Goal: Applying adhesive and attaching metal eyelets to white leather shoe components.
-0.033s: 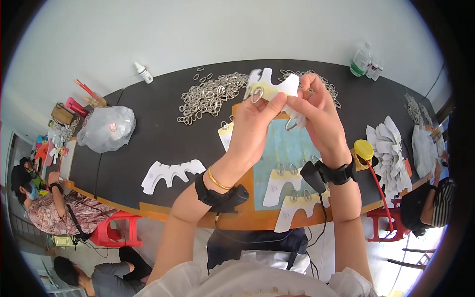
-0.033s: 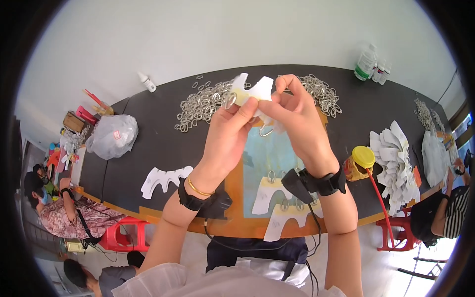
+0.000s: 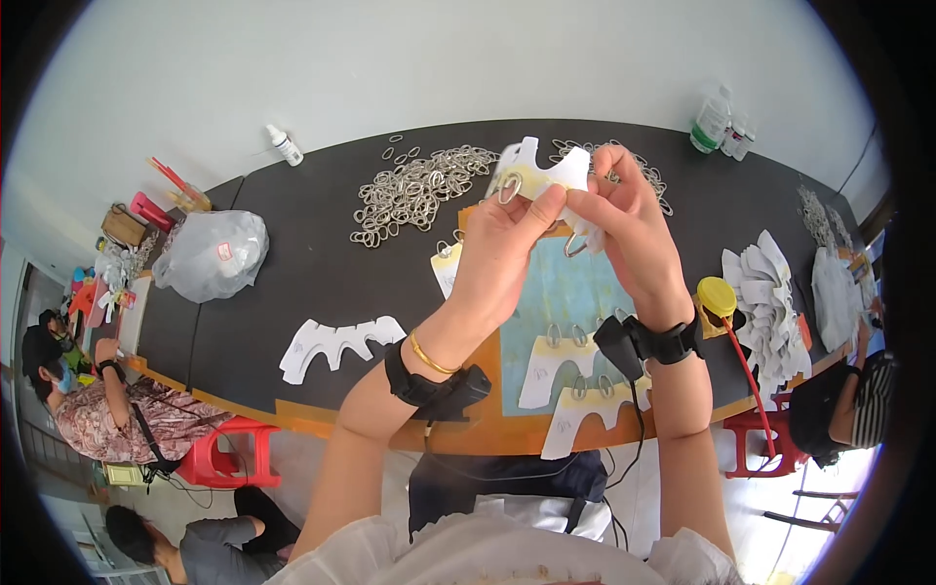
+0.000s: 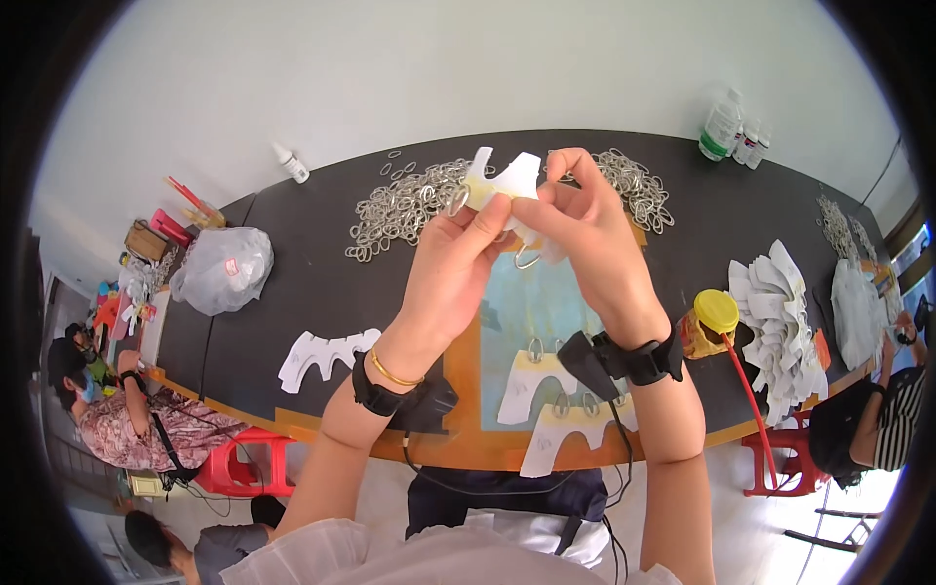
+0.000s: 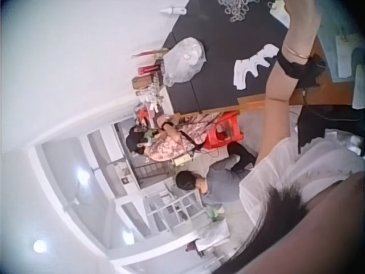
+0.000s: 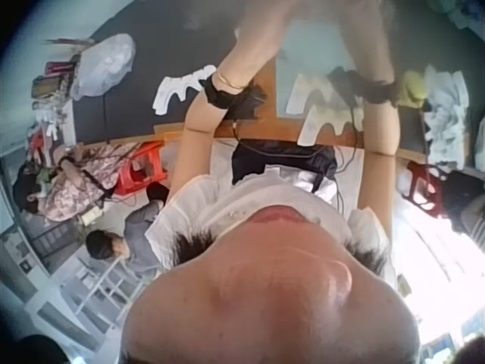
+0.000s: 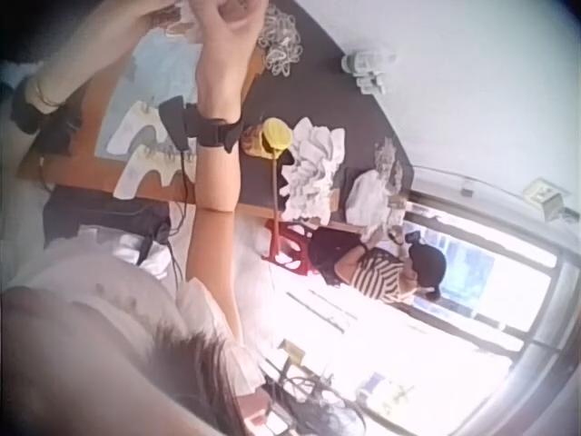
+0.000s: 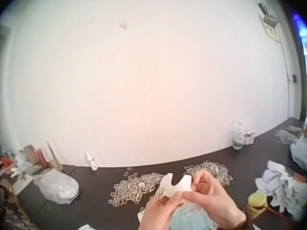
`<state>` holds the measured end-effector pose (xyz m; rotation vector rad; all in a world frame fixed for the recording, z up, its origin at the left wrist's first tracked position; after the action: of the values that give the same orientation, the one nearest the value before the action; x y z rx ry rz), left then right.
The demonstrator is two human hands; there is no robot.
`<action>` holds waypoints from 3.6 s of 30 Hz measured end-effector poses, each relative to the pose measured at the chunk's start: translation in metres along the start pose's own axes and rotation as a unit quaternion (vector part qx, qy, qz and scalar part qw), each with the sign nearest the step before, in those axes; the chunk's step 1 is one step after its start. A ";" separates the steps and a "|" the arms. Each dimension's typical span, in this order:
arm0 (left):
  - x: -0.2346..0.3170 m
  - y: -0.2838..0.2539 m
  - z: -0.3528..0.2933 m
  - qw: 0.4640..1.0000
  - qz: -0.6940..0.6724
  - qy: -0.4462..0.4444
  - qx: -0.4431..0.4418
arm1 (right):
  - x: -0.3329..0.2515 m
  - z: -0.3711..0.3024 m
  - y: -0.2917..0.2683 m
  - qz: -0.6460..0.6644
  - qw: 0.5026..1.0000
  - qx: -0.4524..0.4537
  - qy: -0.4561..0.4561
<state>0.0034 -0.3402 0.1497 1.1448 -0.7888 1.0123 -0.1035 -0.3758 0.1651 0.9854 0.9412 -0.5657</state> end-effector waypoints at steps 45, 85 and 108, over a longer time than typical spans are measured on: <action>0.011 -0.030 -0.009 0.983 0.000 0.076 0.169 | 0.009 -0.005 0.008 -0.054 0.998 0.042 -0.003; 0.009 -0.024 -0.004 0.989 0.039 0.059 0.133 | 0.003 -0.002 0.006 -0.113 0.991 0.052 -0.051; -0.003 -0.025 -0.007 0.989 0.050 0.042 0.132 | -0.062 -0.034 0.033 -0.462 0.811 0.120 -0.338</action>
<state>0.0253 -0.3360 0.1364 1.2886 -0.6629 1.2693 -0.1228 -0.3311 0.2260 0.3943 0.6445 -1.7686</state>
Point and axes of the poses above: each hand's wrist, its own z-axis towards the middle knuckle, its own y-axis out of the palm, x = y × z, the point moved 9 cm from there along z, towards the middle knuckle, and after that the axes turned 11 degrees about z, right-handed, at the moved point
